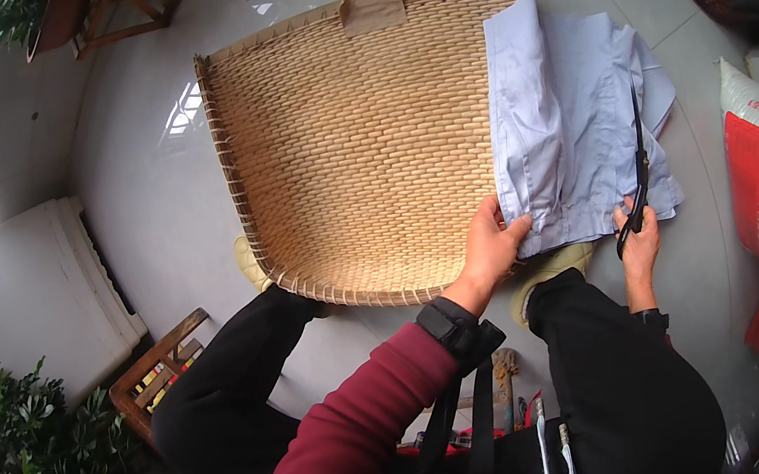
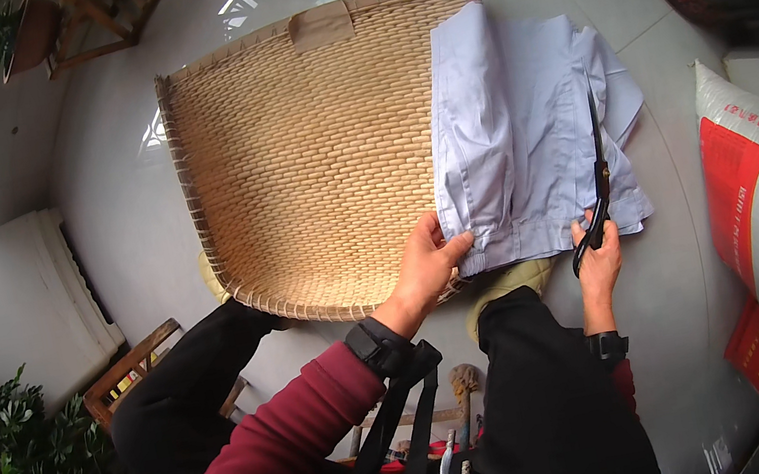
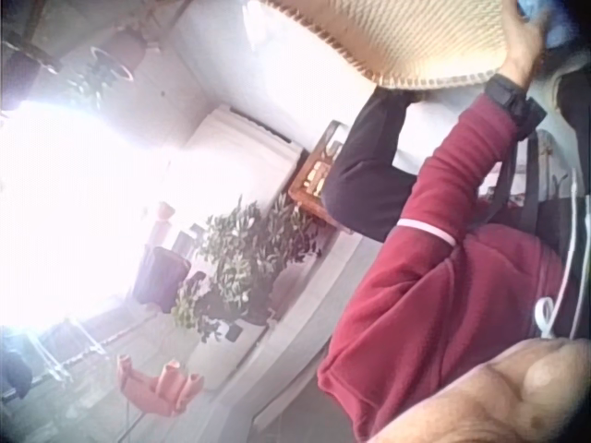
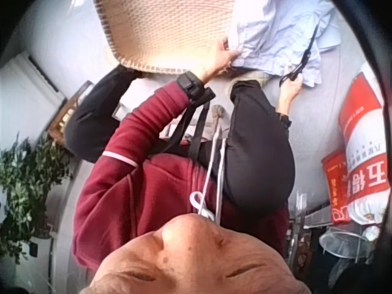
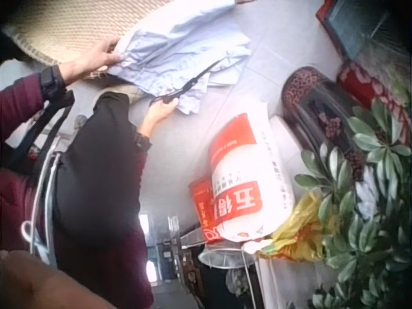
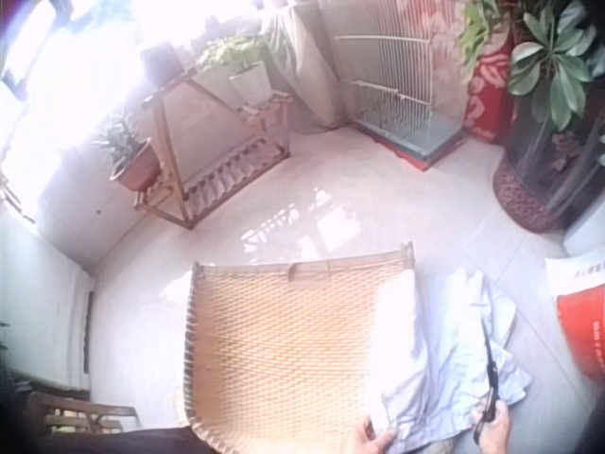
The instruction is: The person sits on the floor and repairs a woven basket by hand. They use shears to trim a cloth, then repeatedly pull and tighten the binding strings along the basket's rim, inspecting the weave and adjusting the tension.
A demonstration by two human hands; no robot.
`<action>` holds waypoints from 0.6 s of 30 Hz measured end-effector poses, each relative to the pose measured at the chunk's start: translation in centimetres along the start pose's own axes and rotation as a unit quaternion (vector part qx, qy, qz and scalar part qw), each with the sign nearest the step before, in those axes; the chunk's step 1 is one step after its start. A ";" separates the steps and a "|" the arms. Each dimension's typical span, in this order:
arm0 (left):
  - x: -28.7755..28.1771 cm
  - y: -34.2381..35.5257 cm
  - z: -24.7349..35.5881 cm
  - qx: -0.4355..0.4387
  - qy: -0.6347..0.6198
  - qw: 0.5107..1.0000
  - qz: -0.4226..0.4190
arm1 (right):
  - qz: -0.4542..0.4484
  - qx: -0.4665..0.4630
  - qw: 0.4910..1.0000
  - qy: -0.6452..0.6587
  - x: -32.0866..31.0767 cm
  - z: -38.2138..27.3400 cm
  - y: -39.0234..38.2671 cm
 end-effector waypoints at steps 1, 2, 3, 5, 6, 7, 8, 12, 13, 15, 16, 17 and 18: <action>-0.2 0.2 -0.1 -0.004 -0.027 1.000 0.010 | 0.017 -0.034 0.999 -0.017 -0.1 -0.8 -0.2; -0.6 0.0 -0.5 -0.026 -0.052 0.998 0.020 | -0.029 0.021 0.999 -0.025 0.8 0.2 -0.2; -1.6 -0.4 -0.5 -0.028 -0.042 0.998 0.047 | -0.028 -0.050 0.992 -0.114 1.5 -1.1 -0.6; -2.2 -0.4 -1.0 -0.057 -0.035 0.997 0.050 | -0.011 -0.035 0.996 -0.081 1.7 -0.7 -0.3; -1.8 0.0 -0.8 -0.050 -0.046 0.997 0.028 | 0.005 -0.029 0.995 -0.094 1.3 -0.5 0.0; -2.1 0.0 -1.2 -0.075 -0.041 0.996 0.038 | 0.027 -0.026 0.993 -0.108 1.2 -0.4 -0.1; -1.8 0.2 -0.9 -0.065 -0.052 0.996 0.020 | 0.038 -0.013 0.991 -0.129 1.0 -0.1 0.2; -1.9 0.4 -1.4 -0.111 -0.105 0.987 0.044 | 0.097 -0.047 0.993 -0.040 -0.5 -0.7 0.6; -1.9 0.5 -1.0 -0.100 -0.106 0.988 0.041 | 0.114 -0.059 0.990 -0.057 -1.1 -1.1 0.8; -2.2 0.4 -0.8 -0.092 -0.094 0.990 0.048 | 0.140 -0.073 0.984 -0.087 -2.0 -1.4 1.5; -2.2 0.4 -0.9 -0.103 -0.078 0.991 0.037 | 0.149 -0.061 0.981 -0.111 -2.5 -1.2 1.9; -2.1 0.3 -0.9 -0.109 -0.065 0.992 0.021 | 0.158 -0.048 0.977 -0.134 -3.0 -0.9 2.4; -2.0 0.3 -1.0 -0.114 -0.049 0.992 0.009 | 0.168 -0.039 0.972 -0.157 -3.4 -0.7 2.8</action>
Point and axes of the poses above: each hand's wrist, its own y-axis towards the middle knuckle, its own x-axis out of the palm, z = x × y, the point moved 10 cm from there along y, towards the middle knuckle, and after that the axes turned 5 degrees about x, right-handed, at the moved point
